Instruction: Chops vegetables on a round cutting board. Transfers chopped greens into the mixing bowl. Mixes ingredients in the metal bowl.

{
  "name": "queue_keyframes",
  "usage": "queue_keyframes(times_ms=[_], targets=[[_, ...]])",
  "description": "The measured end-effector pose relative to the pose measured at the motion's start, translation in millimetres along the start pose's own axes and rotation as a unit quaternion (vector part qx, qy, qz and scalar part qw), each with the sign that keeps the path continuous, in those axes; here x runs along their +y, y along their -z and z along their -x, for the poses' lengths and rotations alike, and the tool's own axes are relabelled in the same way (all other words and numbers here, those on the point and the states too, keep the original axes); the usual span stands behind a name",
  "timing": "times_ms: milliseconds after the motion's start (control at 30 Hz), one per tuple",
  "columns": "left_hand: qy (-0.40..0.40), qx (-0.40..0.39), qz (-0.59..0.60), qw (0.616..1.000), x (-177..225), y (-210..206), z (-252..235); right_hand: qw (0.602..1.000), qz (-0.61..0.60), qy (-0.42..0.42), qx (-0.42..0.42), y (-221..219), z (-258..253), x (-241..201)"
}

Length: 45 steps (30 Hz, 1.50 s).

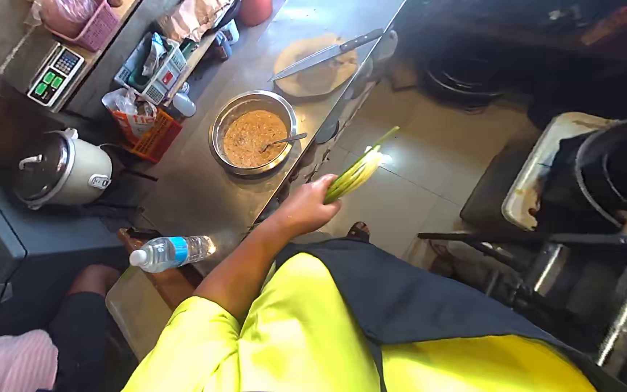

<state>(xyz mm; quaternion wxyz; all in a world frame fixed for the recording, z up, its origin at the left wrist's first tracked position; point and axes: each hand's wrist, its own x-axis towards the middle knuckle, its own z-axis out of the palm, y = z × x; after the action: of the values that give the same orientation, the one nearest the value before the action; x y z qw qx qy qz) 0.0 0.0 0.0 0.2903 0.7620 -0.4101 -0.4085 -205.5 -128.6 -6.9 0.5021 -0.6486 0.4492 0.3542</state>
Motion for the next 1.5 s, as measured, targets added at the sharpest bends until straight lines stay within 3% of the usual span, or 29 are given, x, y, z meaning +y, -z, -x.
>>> queue_keyframes(times_ms=[67,133,200,267,367,533,700,800,900,1033,1133,1333,1500], targets=[[0.035,0.030,0.013,0.999,5,-7,-22,0.999,0.032,0.010,0.040,36,-54,41],[0.062,0.049,0.034,0.996,17,-11,-42,0.986,0.063,0.092,0.123,65,-135,98],[0.081,0.070,0.051,0.993,33,-10,-64,0.980,0.099,0.112,0.129,104,-214,126],[0.103,0.093,0.070,0.988,43,-13,-81,0.982,0.124,0.097,0.109,136,-246,126],[0.118,0.139,0.112,0.977,52,-11,-108,0.972,0.164,0.140,0.091,183,-259,87],[0.149,0.193,0.171,0.955,52,2,-168,0.915,0.318,0.247,0.020,271,-300,-6],[0.166,0.215,0.187,0.944,57,42,-243,0.855,0.346,0.377,0.081,342,-304,-134],[0.163,0.255,0.167,0.938,57,71,-285,0.809,0.350,0.450,0.140,362,-308,-206],[0.194,0.289,0.091,0.933,54,90,-318,0.769,0.357,0.496,0.185,367,-327,-248],[0.273,0.313,-0.012,0.910,59,114,-349,0.756,0.398,0.483,0.190,367,-355,-293],[0.310,0.333,-0.021,0.890,59,115,-359,0.737,0.449,0.478,0.165,367,-374,-313],[0.401,0.377,0.026,0.834,64,113,-370,0.737,0.469,0.480,0.081,394,-367,-336],[0.446,0.400,0.037,0.799,44,134,-403,0.860,0.352,0.370,-0.003,480,-355,-330]])
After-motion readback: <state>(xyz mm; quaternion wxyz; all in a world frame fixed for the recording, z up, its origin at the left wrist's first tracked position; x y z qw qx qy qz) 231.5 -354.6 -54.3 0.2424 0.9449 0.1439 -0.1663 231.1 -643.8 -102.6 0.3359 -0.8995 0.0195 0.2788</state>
